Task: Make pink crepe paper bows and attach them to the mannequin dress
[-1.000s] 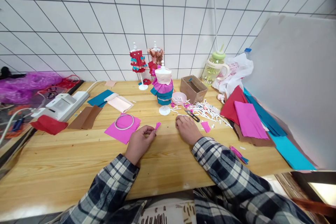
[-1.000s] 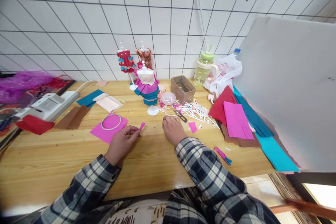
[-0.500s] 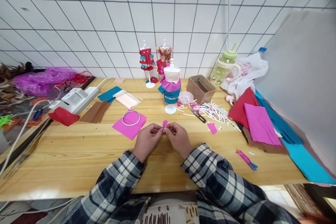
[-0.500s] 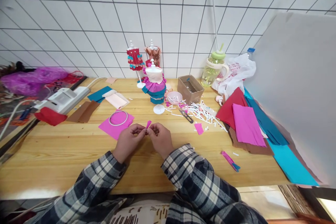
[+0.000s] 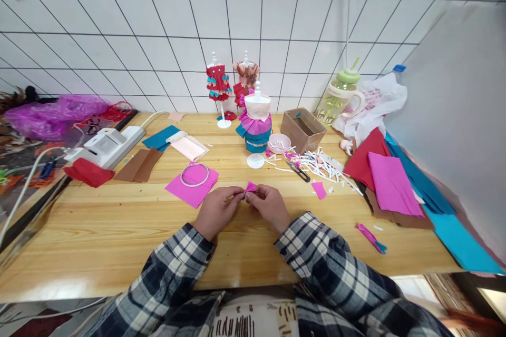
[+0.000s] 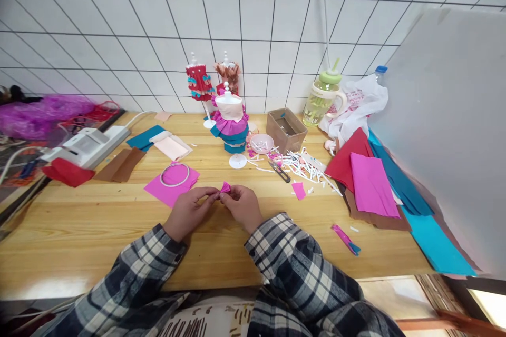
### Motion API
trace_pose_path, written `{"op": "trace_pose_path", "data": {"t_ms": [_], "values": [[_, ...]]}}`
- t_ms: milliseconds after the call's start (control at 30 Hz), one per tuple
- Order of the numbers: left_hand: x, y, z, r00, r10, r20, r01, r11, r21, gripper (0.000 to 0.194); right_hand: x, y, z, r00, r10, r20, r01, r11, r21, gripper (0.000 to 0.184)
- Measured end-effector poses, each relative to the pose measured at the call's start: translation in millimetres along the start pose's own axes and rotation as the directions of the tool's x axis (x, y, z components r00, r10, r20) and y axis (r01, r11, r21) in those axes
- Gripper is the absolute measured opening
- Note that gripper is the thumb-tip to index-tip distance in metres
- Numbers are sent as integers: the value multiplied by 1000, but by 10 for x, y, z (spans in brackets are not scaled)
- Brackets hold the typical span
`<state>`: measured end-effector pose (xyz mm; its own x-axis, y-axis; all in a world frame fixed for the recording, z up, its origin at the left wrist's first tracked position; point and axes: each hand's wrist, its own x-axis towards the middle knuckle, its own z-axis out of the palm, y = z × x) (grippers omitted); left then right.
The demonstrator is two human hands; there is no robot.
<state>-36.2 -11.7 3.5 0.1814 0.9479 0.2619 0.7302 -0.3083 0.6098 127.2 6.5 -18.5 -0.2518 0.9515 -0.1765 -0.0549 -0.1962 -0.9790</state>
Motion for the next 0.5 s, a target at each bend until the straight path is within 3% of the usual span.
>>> {"op": "trace_pose_path", "data": {"t_ms": [133,333,500], "values": [[5,-18,-9,1000,14,28,-13,1000,-9,21,-9,5,3,999,-28,-16,27,998,-62,20],[8,34,38,987,-162,-7,156,961,-229,18,-32,-7,36,996,-74,-45,65,984,-164,18],[29,14,30,951,-307,15,268,804,-531,21,-50,-38,43,999,37,27,-40,994,100,29]]}}
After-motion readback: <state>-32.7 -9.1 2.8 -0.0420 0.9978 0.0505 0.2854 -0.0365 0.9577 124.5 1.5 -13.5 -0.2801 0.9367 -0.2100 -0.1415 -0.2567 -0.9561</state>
